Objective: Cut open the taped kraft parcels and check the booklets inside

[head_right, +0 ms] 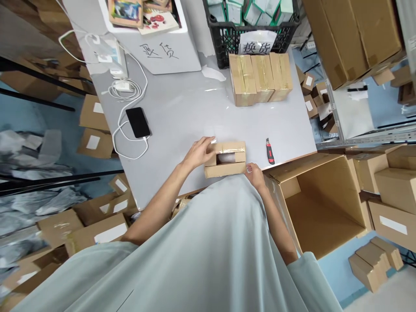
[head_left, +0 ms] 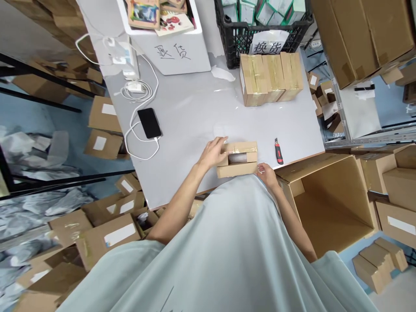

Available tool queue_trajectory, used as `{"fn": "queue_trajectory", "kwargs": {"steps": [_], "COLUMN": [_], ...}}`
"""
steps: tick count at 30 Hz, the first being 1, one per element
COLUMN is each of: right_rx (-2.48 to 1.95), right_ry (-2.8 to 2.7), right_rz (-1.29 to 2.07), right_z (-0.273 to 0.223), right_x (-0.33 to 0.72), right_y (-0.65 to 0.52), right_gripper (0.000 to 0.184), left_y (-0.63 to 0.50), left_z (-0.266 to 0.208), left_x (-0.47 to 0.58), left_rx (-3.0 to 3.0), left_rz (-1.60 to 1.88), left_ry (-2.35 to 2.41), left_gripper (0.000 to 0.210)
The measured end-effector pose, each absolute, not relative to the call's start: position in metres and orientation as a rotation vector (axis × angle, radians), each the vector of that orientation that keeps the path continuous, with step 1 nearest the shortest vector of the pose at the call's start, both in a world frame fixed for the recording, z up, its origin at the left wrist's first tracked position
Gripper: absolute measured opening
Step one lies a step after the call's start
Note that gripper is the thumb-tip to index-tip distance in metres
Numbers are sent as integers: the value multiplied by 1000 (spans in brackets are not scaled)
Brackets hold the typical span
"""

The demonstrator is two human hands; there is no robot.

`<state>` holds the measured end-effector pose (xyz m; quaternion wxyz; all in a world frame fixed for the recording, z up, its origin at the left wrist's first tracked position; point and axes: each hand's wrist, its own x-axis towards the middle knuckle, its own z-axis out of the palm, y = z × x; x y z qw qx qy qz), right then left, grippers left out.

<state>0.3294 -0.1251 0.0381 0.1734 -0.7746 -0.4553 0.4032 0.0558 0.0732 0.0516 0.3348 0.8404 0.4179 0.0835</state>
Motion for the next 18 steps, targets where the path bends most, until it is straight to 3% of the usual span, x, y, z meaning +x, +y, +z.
{"fn": "queue_trajectory", "kwargs": {"steps": [3, 12, 18], "right_rx": [-2228, -2336, -2557], "right_ry": [-1310, -1394, -1467], "right_rz": [1135, 1119, 1054], "right_z": [37, 34, 35], "right_x": [326, 322, 311], "right_y": [-121, -104, -85], "right_gripper": [31, 24, 23], "left_y": [70, 84, 120], "left_z": [51, 51, 42], "left_x": [58, 58, 75], "left_rx": [2254, 2007, 1958], "left_rz": [173, 232, 57], "left_ry": [1019, 1138, 1337], "left_gripper": [84, 84, 88]}}
